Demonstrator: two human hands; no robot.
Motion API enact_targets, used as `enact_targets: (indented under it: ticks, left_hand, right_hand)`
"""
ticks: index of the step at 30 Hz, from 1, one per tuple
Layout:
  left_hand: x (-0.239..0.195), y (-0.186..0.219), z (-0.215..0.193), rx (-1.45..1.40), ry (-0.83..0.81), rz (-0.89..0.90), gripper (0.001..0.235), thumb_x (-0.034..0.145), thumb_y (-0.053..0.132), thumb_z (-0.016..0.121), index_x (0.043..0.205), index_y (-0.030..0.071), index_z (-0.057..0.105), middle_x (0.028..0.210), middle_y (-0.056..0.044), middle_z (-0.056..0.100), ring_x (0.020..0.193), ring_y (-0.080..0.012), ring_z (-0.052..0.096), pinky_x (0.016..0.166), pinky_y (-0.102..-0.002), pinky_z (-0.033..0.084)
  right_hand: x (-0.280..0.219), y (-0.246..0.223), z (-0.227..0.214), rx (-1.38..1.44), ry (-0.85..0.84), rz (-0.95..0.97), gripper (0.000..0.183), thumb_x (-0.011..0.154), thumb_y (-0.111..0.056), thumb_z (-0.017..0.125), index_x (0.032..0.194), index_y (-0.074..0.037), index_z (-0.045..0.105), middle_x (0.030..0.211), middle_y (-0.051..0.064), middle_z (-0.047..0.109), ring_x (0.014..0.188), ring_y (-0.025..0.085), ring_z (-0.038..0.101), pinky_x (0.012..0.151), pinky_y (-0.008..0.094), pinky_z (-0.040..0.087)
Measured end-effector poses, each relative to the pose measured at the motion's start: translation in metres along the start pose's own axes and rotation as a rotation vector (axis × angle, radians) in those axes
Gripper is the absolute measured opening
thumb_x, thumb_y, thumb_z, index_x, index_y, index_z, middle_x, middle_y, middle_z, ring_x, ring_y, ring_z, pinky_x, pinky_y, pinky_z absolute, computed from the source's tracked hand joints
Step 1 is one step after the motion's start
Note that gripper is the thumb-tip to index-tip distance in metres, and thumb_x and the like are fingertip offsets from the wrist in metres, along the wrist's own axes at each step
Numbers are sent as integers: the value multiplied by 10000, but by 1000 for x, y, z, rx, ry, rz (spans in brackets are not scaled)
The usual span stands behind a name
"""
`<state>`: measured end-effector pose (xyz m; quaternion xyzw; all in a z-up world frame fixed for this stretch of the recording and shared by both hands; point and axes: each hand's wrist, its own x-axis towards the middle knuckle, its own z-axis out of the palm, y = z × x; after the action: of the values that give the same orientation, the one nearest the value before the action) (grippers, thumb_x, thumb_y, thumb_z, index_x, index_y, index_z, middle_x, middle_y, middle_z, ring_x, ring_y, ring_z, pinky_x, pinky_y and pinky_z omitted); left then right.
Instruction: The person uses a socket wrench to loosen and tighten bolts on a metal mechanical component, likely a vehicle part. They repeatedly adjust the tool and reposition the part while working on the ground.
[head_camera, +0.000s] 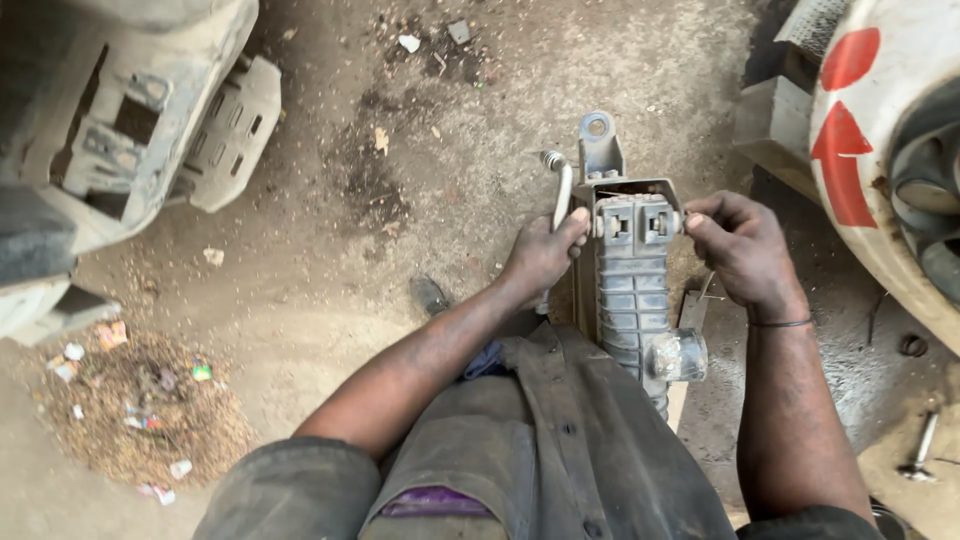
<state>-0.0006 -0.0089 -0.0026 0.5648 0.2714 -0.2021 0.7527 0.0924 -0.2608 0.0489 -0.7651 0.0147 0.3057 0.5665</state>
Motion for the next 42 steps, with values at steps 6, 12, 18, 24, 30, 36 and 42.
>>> enact_targets:
  ticks: [6,12,18,24,30,36,42]
  left_hand:
    - [3,-5,-4,13,-9,-71,379,1042,433,529,959,89,664,747,9,600,541,-57,460,486,-245,413]
    - [-2,7,-1,39,-13,-37,293,981,346,599,941,61,654,763,2,585,557,-92,474,470,-269,421]
    - [2,7,3,-21,-9,-166,360,1011,407,561,953,62,648,776,-6,590,611,-67,514,520,-246,446]
    - [0,-1,-2,-175,-61,-38,346,980,388,647,1006,46,601,827,-9,588,615,-89,526,483,-257,455]
    - [6,1,-2,-7,-30,-183,377,1010,415,562,1005,47,644,804,-28,623,571,-64,516,444,-222,417]
    - [0,-4,-5,-205,-36,-110,287,998,333,634,1023,53,571,806,-20,609,547,-106,477,438,-277,420]
    - [0,10,-1,-34,3,-57,302,1007,384,564,1083,108,661,813,-17,635,654,-75,589,531,-229,505]
  right_hand:
    - [1,17,-7,197,-50,-33,109,1014,-97,643,1111,-54,669,823,-11,641,650,60,558,562,204,434]
    - [2,20,-8,113,21,53,96,1089,-111,621,1093,-21,655,849,5,640,664,75,532,573,217,415]
    - [-6,2,0,202,-45,-60,232,935,-17,662,1163,-58,668,877,-28,642,689,46,541,600,196,442]
    - [-3,0,3,177,32,70,105,1072,-115,646,1102,-21,682,806,3,630,627,64,526,531,201,404]
    - [-4,2,-2,216,0,-51,207,921,41,685,1113,-37,686,852,-17,645,667,28,515,564,179,399]
    - [-5,-3,-1,243,21,-43,223,924,43,671,1131,-39,693,858,-17,655,667,32,524,576,184,417]
    - [-7,-10,5,31,102,-55,202,937,24,682,1131,-28,702,920,-1,678,749,48,574,657,202,483]
